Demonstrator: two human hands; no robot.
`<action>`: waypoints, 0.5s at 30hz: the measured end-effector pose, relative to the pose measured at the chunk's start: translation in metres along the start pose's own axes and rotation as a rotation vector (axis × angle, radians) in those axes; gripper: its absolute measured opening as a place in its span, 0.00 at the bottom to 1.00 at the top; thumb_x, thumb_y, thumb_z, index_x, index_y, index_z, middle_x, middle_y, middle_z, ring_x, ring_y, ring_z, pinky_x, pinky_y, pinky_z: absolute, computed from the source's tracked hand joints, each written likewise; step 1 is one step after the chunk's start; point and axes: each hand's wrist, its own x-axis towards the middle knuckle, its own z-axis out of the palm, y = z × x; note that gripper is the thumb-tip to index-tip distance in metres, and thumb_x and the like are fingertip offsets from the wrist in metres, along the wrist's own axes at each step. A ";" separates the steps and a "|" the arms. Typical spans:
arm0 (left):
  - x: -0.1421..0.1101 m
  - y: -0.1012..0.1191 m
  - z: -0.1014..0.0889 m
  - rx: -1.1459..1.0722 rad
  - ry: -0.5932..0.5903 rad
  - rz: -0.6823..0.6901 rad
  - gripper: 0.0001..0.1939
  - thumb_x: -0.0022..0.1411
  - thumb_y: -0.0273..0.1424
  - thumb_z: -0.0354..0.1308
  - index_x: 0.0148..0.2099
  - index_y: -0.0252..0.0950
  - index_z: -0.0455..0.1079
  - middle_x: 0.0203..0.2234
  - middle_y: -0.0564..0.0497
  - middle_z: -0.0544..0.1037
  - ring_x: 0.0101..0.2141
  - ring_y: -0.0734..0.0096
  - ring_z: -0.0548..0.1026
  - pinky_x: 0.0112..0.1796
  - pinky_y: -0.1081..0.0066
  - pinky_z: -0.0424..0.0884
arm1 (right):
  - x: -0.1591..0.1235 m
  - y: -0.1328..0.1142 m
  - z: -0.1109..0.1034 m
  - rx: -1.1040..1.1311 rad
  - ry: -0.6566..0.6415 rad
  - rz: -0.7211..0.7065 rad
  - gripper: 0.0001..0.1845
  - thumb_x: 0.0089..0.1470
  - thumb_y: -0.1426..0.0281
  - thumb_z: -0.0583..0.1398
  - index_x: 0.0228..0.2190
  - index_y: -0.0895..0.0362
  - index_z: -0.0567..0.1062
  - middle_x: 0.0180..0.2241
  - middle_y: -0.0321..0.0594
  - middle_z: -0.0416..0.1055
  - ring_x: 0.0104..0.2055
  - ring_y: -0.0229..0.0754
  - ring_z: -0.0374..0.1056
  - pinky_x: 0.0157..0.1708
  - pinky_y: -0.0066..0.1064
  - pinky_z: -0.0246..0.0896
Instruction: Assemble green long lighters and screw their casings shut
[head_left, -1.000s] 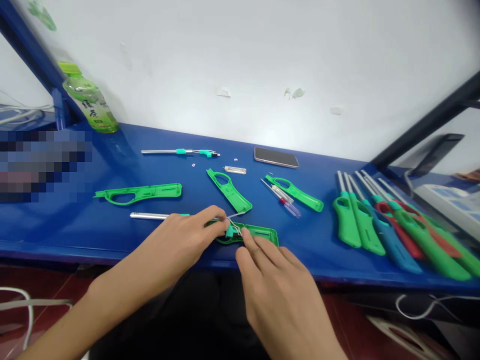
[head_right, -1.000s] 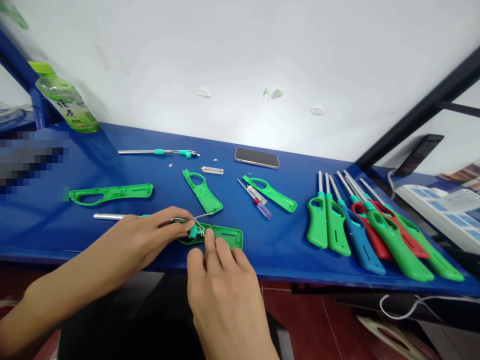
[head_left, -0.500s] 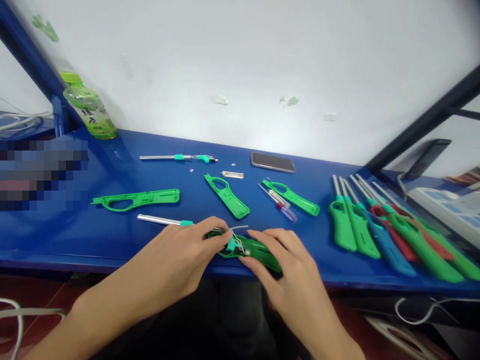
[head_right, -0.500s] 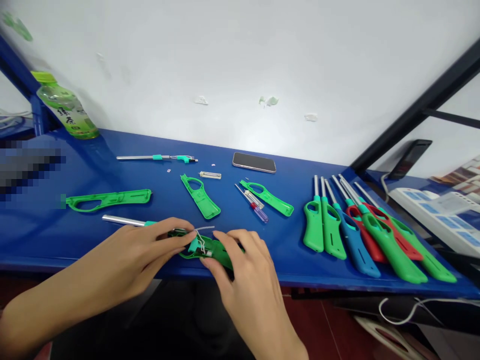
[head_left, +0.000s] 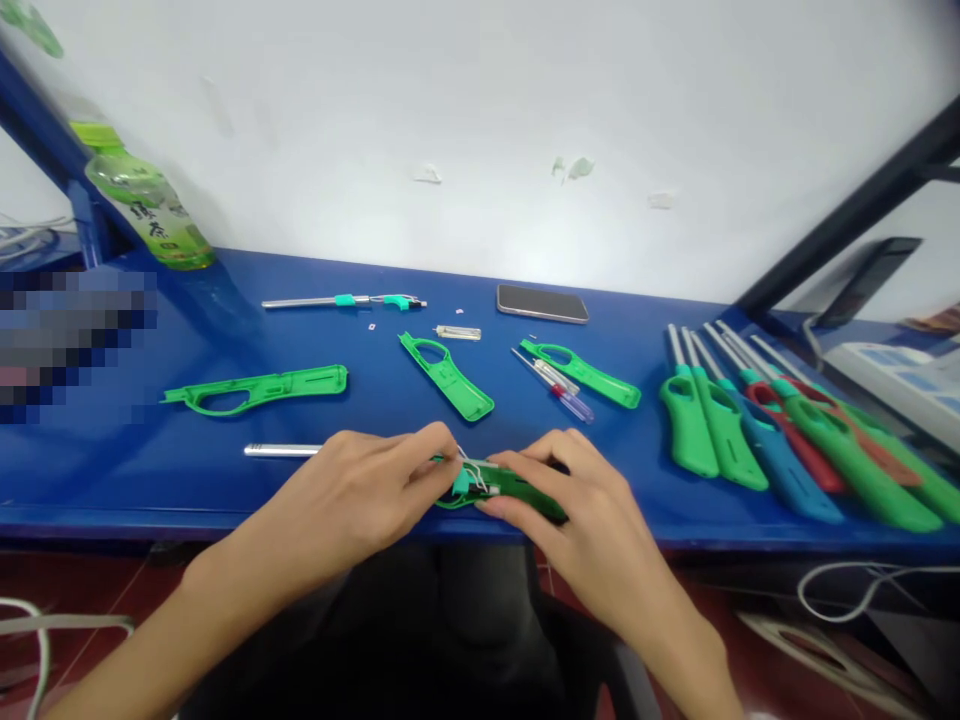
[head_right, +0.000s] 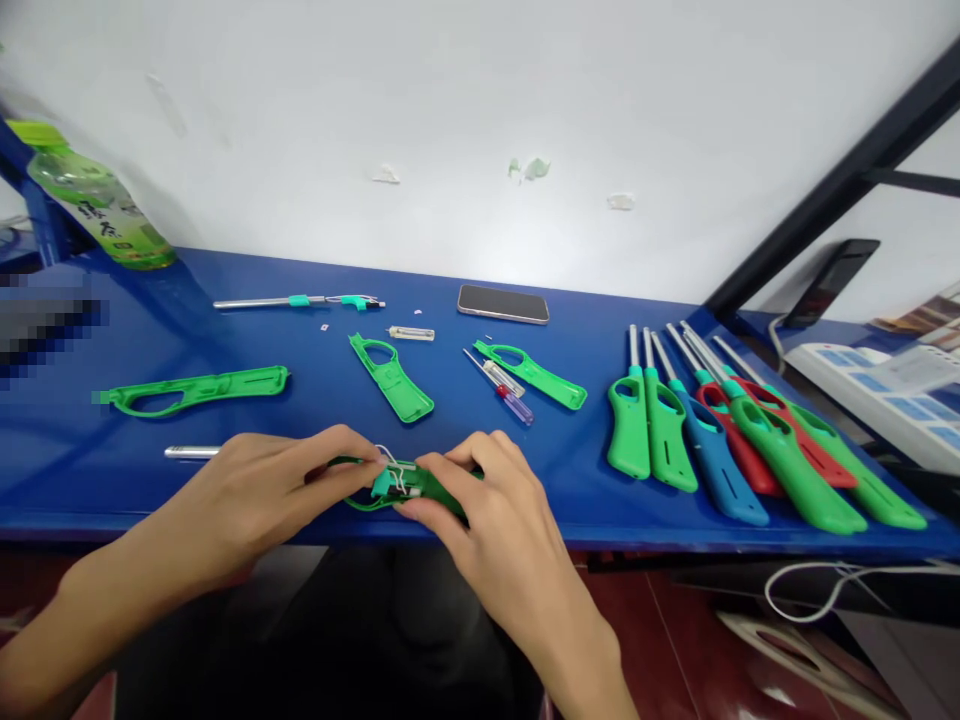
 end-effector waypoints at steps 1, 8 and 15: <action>0.000 -0.001 0.001 -0.008 -0.003 0.007 0.22 0.82 0.29 0.36 0.48 0.39 0.73 0.43 0.49 0.83 0.28 0.73 0.77 0.27 0.71 0.66 | 0.001 0.000 0.000 -0.003 0.002 -0.014 0.13 0.68 0.64 0.67 0.52 0.54 0.83 0.40 0.41 0.76 0.44 0.49 0.71 0.47 0.43 0.70; 0.007 0.003 -0.005 0.160 -0.024 0.084 0.20 0.79 0.23 0.38 0.50 0.36 0.72 0.43 0.48 0.83 0.26 0.71 0.77 0.25 0.70 0.65 | 0.003 0.003 -0.001 0.043 0.005 -0.002 0.13 0.66 0.66 0.69 0.52 0.54 0.84 0.41 0.40 0.75 0.46 0.48 0.71 0.49 0.41 0.68; -0.001 0.002 -0.010 0.113 -0.058 0.026 0.23 0.75 0.18 0.41 0.61 0.40 0.70 0.57 0.46 0.79 0.22 0.74 0.73 0.22 0.67 0.62 | 0.001 0.005 -0.001 0.117 0.054 0.047 0.13 0.63 0.69 0.71 0.50 0.52 0.84 0.43 0.39 0.77 0.47 0.48 0.73 0.48 0.40 0.68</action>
